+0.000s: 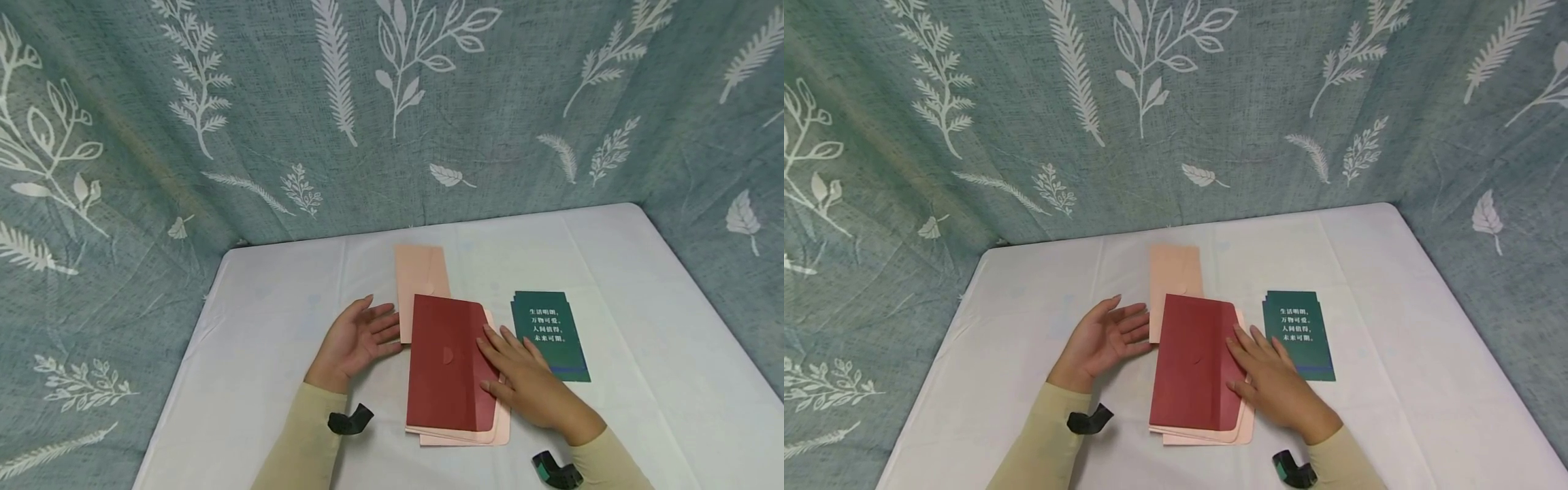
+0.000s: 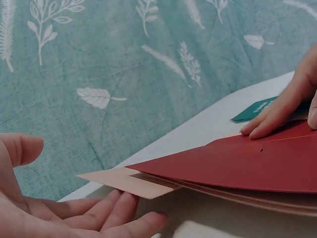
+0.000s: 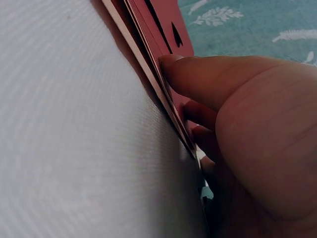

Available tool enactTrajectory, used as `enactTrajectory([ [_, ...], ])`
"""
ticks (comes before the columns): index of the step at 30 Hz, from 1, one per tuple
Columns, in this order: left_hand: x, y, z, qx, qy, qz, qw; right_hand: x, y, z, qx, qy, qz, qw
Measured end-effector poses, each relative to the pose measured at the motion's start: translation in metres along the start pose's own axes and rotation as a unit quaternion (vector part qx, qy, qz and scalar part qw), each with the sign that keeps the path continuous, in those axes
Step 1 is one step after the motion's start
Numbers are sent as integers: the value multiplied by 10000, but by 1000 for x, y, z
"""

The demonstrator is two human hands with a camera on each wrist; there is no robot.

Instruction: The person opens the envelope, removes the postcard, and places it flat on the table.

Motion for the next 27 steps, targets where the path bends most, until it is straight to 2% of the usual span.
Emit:
enactTrajectory([
  [6, 0, 4, 6, 123, 101, 31, 9999, 1, 0, 0, -8, 11, -8, 10000],
  [15, 4, 8, 5, -5, 180, 134, 9997, -1, 0, 1, 15, 6, 4, 10000],
  [23, 7, 16, 4, -220, 875, 167, 9958, -1, 1, 2, 49, 20, 64, 10000],
  [27, 7, 20, 2, -411, 982, 157, 9942, -1, 1, 1, 53, 28, 72, 10000],
])
Point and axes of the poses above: each hand's wrist, its own y-axis towards the middle knuckle, its own z-axis out of the palm, x = y × z, the point moved 6 cm from there along y, towards the middle knuckle, and after that the axes turned 6 degrees about -z, right-handed, at the moved point
